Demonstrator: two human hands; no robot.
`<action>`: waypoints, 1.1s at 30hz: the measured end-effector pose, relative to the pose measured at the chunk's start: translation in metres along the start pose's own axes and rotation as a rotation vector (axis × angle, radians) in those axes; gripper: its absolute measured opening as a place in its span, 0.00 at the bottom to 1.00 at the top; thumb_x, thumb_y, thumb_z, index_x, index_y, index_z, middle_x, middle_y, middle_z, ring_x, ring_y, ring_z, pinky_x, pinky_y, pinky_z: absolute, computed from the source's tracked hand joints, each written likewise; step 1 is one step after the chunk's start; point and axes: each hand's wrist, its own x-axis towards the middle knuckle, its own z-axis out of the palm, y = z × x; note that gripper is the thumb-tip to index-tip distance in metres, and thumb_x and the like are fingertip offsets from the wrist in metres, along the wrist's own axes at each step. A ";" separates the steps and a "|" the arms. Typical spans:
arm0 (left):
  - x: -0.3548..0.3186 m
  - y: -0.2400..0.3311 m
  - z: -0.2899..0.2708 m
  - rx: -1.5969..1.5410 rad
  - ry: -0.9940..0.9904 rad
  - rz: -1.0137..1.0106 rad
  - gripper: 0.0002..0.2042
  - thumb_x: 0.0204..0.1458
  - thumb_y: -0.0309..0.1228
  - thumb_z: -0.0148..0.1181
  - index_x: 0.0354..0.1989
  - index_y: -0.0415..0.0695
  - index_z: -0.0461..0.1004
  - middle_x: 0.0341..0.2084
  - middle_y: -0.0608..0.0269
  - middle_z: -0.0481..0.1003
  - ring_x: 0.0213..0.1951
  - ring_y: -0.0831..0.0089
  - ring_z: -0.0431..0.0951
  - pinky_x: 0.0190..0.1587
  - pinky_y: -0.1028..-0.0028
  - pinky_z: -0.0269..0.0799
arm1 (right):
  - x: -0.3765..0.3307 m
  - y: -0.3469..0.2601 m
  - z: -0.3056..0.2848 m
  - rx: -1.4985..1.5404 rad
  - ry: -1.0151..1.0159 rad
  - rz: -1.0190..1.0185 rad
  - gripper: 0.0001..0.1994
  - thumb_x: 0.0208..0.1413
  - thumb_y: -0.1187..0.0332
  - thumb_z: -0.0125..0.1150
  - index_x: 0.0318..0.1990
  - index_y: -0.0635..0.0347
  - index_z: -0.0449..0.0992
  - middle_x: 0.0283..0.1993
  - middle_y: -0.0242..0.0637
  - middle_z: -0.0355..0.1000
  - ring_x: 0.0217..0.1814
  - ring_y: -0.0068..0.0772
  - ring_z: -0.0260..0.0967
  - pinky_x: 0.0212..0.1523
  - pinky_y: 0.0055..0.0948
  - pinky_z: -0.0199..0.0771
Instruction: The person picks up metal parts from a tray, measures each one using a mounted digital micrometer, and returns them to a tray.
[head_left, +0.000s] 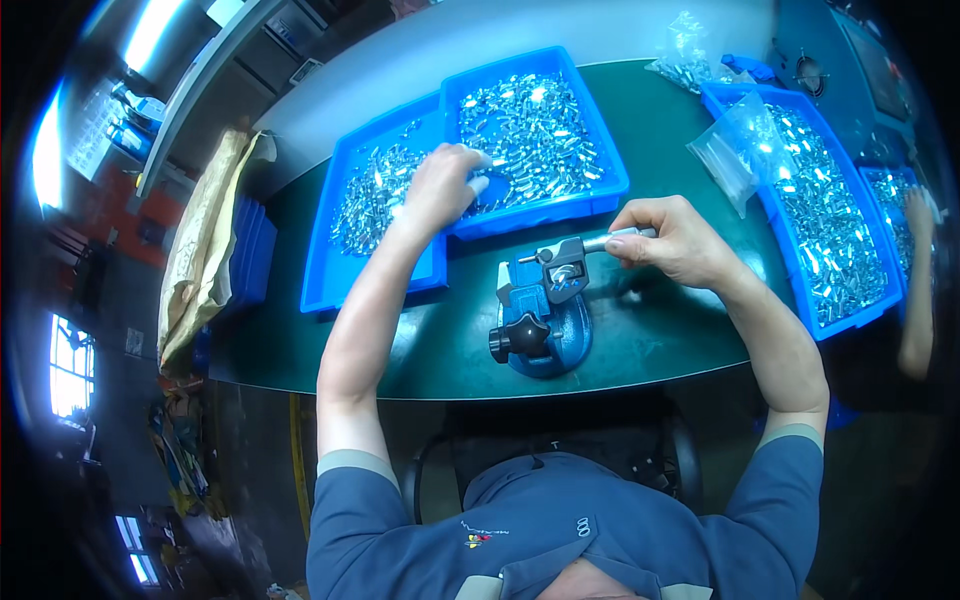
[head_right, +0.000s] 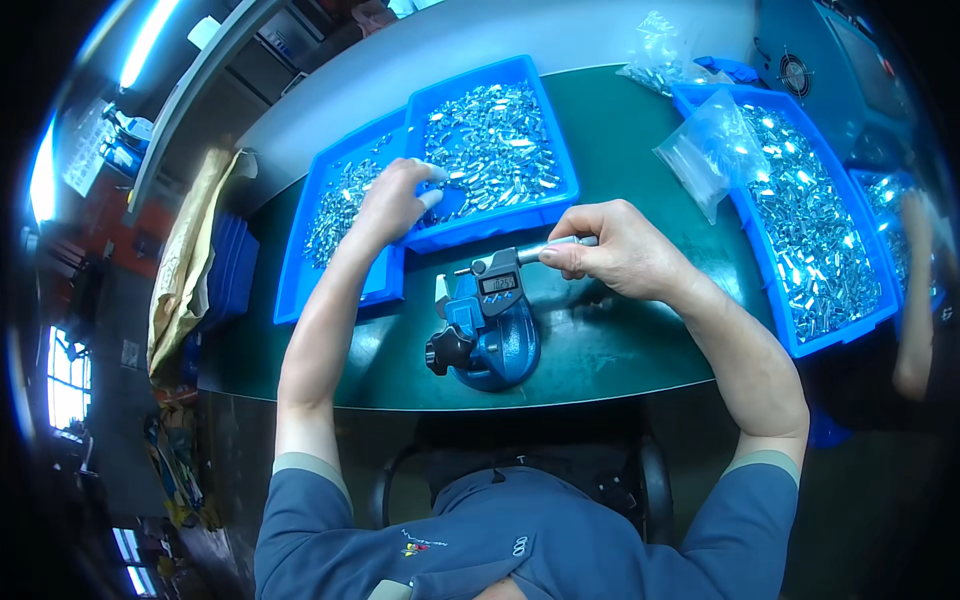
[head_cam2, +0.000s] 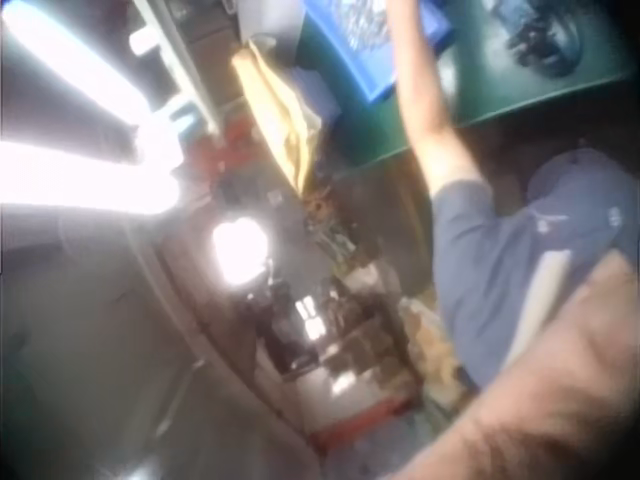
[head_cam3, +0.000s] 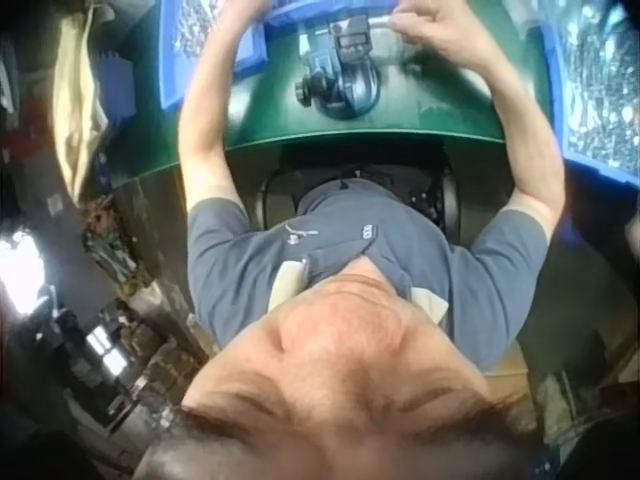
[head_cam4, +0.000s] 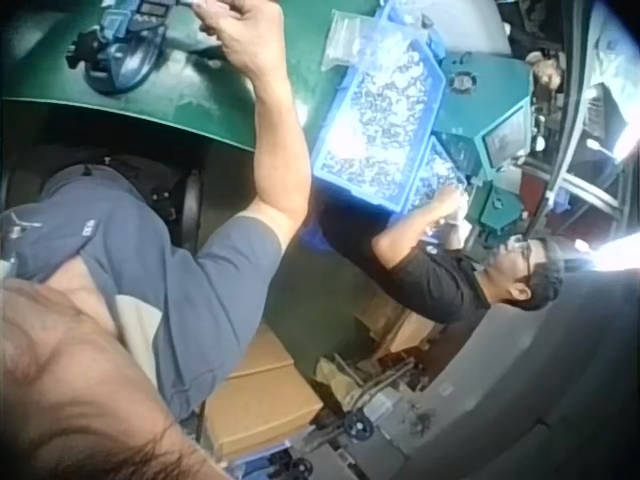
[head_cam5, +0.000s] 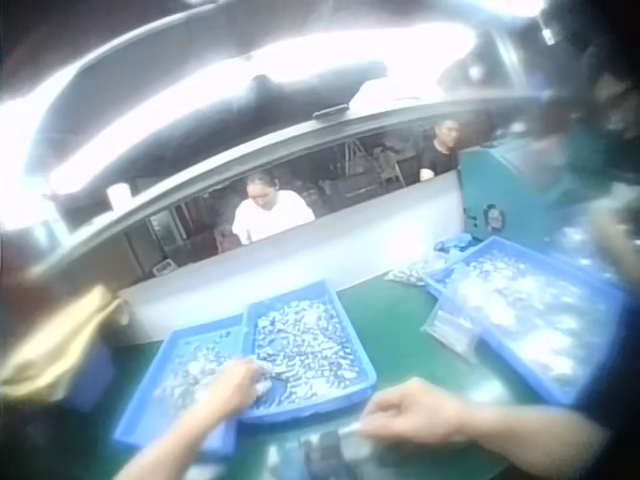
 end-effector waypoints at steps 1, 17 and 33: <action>0.009 -0.001 0.005 0.000 0.003 0.008 0.13 0.47 0.27 0.68 0.43 0.44 0.81 0.42 0.52 0.79 0.50 0.53 0.76 0.54 0.59 0.71 | -0.001 0.001 -0.001 -0.006 -0.002 0.000 0.16 0.60 0.59 0.66 0.37 0.68 0.80 0.28 0.32 0.74 0.30 0.20 0.70 0.33 0.23 0.71; -0.055 0.040 -0.016 -1.067 0.119 -0.348 0.11 0.53 0.22 0.67 0.45 0.40 0.80 0.42 0.63 0.79 0.42 0.77 0.78 0.48 0.74 0.74 | -0.002 -0.002 -0.002 0.007 -0.022 -0.009 0.16 0.60 0.59 0.66 0.37 0.67 0.80 0.28 0.33 0.75 0.31 0.21 0.72 0.33 0.24 0.71; -0.078 0.038 0.004 -1.425 0.000 -0.215 0.12 0.55 0.29 0.67 0.46 0.40 0.78 0.37 0.60 0.79 0.41 0.73 0.79 0.47 0.71 0.77 | -0.001 -0.003 0.000 0.011 -0.015 0.029 0.15 0.58 0.60 0.67 0.37 0.67 0.79 0.28 0.32 0.75 0.31 0.19 0.70 0.34 0.22 0.70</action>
